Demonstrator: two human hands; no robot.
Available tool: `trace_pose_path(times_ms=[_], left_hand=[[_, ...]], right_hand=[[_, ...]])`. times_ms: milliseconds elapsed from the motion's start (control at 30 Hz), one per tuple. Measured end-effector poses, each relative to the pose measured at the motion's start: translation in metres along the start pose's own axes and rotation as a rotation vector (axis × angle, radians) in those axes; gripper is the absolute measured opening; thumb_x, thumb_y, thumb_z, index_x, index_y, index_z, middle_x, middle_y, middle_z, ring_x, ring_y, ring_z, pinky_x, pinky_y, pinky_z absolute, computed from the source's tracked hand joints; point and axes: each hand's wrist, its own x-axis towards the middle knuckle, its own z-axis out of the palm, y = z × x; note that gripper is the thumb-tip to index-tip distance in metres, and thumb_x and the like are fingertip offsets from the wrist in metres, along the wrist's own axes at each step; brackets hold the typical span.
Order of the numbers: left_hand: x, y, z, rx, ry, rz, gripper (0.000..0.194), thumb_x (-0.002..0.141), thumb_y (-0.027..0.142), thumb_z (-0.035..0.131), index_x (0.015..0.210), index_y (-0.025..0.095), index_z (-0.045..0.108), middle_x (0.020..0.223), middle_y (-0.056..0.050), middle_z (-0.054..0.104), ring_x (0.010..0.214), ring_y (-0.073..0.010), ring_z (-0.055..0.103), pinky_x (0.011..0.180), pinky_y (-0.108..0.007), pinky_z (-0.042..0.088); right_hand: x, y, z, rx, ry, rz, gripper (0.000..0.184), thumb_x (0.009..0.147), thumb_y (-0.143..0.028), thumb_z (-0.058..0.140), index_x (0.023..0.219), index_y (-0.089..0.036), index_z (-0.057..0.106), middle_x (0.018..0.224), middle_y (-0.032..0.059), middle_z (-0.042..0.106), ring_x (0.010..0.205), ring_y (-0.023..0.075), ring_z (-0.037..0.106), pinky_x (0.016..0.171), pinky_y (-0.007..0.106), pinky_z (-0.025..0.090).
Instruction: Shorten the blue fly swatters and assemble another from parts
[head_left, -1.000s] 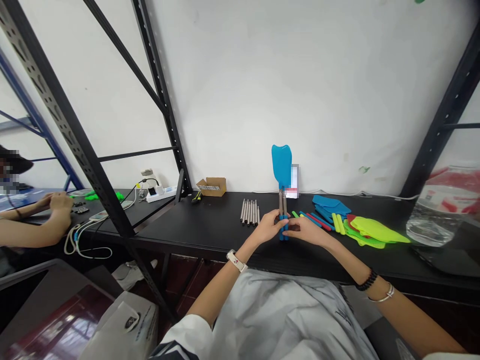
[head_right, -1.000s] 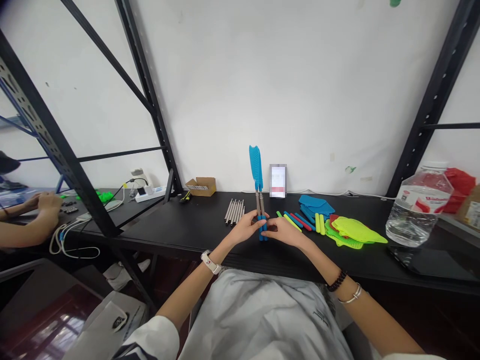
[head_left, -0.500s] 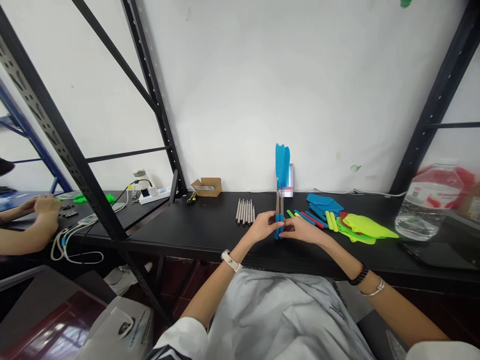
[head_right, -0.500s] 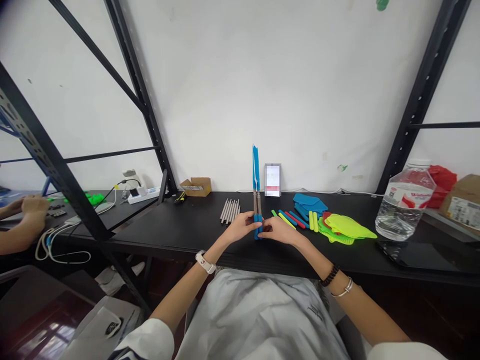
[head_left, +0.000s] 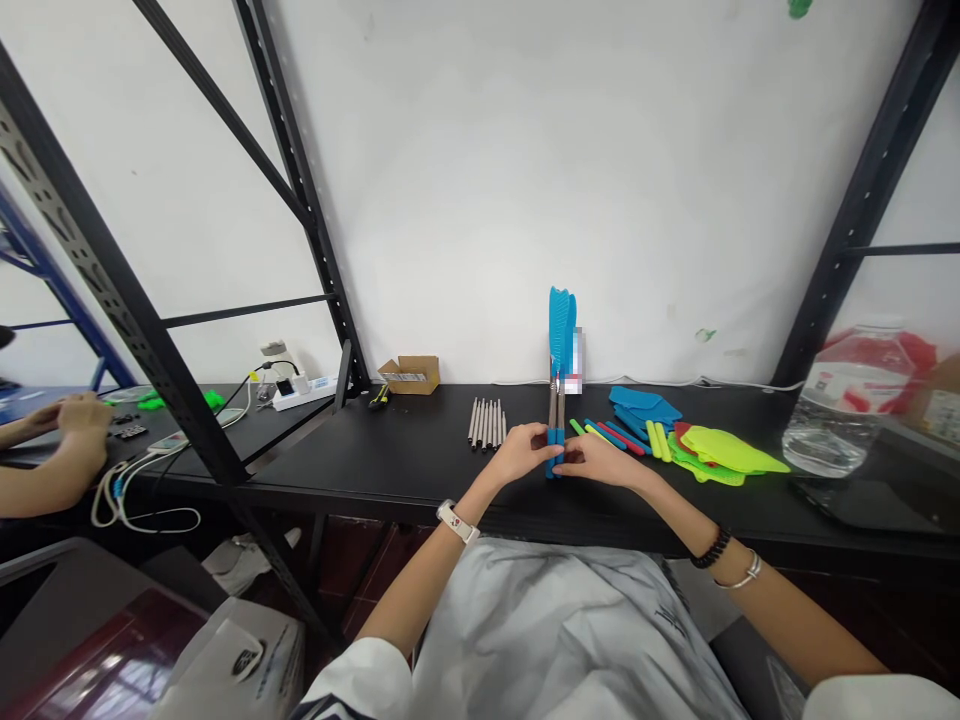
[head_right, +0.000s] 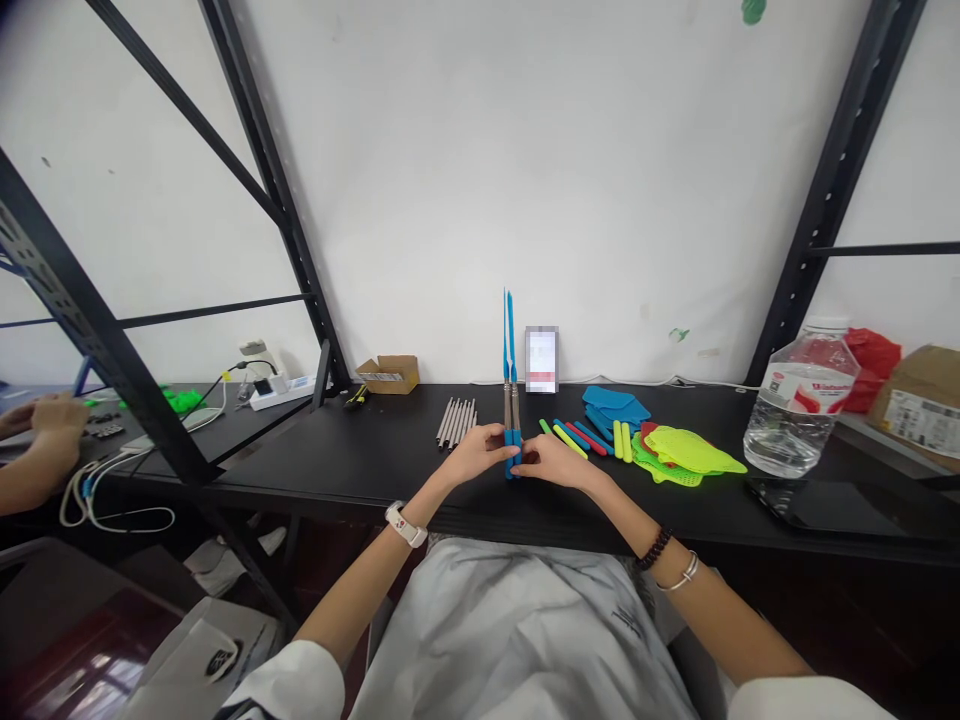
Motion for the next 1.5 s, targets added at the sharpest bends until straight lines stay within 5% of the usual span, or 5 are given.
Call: trace_pose_path(times_ms=[567,767,1067,1500], left_hand=[[0.0,-0.001,-0.001,0.009,-0.009,0.022,0.024,0.073,0.035,0.058,0.074,0.011,0.06,0.071,-0.003,0.061,0.067,-0.0143,0.055,0.06,-0.023,0.043],[-0.001,0.004,0.0,0.1,0.021,0.023,0.023,0.074,0.034,0.057,0.07,0.012,0.058,0.065,-0.001,0.056,0.063,-0.0128,0.051,0.056,-0.021,0.041],[-0.001,0.01,0.005,0.18,0.003,0.09,0.029,0.075,0.033,0.055,0.056,0.014,0.045,0.055,0.004,0.038,0.053,-0.0077,0.036,0.05,-0.019,0.03],[0.0,0.01,0.009,0.222,0.004,0.148,0.029,0.075,0.031,0.056,0.054,0.014,0.045,0.06,0.003,0.041,0.053,-0.0073,0.038,0.051,-0.02,0.029]], right_hand=[[-0.004,-0.001,-0.013,0.015,-0.003,0.013,0.035,0.072,-0.05,0.058,0.082,-0.017,0.062,0.074,0.0043,0.063,0.069,0.019,0.058,0.059,0.028,0.044],[-0.014,-0.017,-0.044,0.261,0.258,-0.018,0.041,0.076,-0.048,0.056,0.107,-0.021,0.059,0.109,0.0068,0.06,0.1,0.0218,0.055,0.08,0.03,0.045],[-0.012,-0.032,-0.037,0.509,0.722,0.006,0.039,0.065,-0.05,0.065,0.086,-0.017,0.065,0.094,0.0081,0.065,0.092,0.0249,0.058,0.078,0.035,0.048],[-0.011,-0.035,-0.028,0.479,0.825,-0.1,0.029,0.068,-0.045,0.064,0.076,-0.017,0.065,0.086,0.0062,0.063,0.087,0.0213,0.057,0.078,0.032,0.046]])
